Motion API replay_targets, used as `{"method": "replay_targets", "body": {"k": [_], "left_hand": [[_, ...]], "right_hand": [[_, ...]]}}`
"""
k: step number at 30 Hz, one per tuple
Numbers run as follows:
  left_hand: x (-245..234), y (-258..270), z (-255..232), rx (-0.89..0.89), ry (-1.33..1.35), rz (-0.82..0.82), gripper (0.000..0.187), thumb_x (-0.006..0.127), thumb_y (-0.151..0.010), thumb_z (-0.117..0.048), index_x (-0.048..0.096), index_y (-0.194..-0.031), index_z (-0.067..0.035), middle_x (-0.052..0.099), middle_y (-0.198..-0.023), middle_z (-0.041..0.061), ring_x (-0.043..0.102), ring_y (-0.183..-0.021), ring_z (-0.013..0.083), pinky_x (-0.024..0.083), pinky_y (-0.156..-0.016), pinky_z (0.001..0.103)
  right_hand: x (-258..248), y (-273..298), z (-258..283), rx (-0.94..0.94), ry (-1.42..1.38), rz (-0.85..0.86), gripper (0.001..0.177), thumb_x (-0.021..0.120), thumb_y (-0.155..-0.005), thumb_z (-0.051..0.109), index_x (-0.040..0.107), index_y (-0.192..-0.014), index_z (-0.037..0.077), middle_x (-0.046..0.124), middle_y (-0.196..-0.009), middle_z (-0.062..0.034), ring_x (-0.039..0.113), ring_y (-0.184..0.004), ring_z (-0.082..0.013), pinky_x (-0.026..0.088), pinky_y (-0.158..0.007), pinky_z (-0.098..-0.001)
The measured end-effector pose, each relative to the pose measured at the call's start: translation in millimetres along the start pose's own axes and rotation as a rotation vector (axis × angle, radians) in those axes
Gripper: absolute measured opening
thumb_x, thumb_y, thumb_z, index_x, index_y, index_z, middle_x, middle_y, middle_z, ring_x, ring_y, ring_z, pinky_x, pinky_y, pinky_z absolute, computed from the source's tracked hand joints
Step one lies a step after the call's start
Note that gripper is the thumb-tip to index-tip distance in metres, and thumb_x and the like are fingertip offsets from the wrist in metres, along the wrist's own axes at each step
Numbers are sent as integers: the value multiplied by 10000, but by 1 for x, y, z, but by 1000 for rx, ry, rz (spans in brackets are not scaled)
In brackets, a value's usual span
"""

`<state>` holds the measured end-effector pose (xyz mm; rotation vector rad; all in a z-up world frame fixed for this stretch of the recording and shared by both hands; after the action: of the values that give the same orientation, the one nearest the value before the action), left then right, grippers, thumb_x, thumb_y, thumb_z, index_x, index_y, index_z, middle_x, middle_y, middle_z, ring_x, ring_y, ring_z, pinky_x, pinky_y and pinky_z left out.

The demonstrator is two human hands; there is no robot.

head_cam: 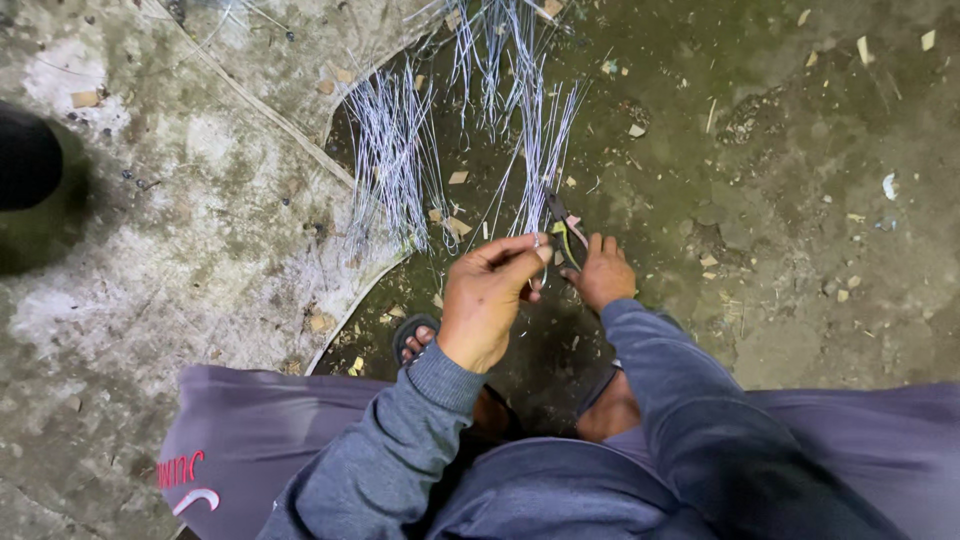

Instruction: The person sits on the floor and repeatedly picks up thin metal wires. Using pliers, they bend each wire into a loop at one end and then place the finished piece onto a growing pile on the floor.

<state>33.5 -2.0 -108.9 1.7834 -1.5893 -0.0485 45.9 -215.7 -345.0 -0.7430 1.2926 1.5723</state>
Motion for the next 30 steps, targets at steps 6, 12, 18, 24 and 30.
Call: {"method": "replay_targets", "body": {"k": [6, 12, 18, 24, 30], "left_hand": [[-6, -3, -12, 44, -228, -205, 257, 761, -896, -142, 779, -1120, -19, 707, -801, -26, 585, -631, 21, 508, -537, 203], [-2, -1, -28, 146, -290, -199, 284, 734, -933, -148, 780, -1163, 13, 618, -689, -15, 523, -517, 26, 507, -462, 217], [0, 4, -46, 177, -249, -207, 290, 715, -916, -143, 744, -1162, 8, 719, -793, -9, 612, -510, 56, 508, -457, 215], [2, 12, -59, 272, -87, -147, 324, 736, -904, -92, 731, -1191, 58, 682, -767, 21, 578, -540, 47, 464, -467, 214], [8, 28, -75, 386, -175, -139, 328, 720, -920, -99, 738, -1219, 35, 651, -735, 9, 551, -530, 31, 434, -461, 203]], "right_hand": [[-10, -6, 8, 19, 39, 99, 811, 874, -772, 347, 396, -1338, 17, 516, -1329, -221, 552, -1240, -407, 509, -991, -476], [1, -26, -3, 178, -156, 134, 653, 746, -885, 296, 389, -1341, -5, 553, -1241, -270, 625, -1089, -444, 519, -937, -496], [-4, -43, -28, 342, -1474, 438, 299, 576, -1014, 240, 595, -1133, -34, 679, -919, -158, 665, -759, -315, 540, -704, -455], [-97, -12, 14, -70, -1688, 656, 329, 618, -1027, 275, 611, -1124, -39, 697, -965, -144, 665, -785, -259, 540, -709, -376], [-210, 51, 63, -293, -1332, 601, 288, 615, -1002, 251, 664, -1106, -13, 703, -973, -140, 689, -830, -247, 563, -721, -383]]}}
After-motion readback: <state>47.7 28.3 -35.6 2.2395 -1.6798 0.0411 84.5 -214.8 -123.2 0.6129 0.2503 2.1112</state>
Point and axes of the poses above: each hand's wrist, its own y-axis away from the middle knuckle, its own x-axis out of the palm, z = x × y, the point moved 2 cm from there along -y, towards the middle knuckle
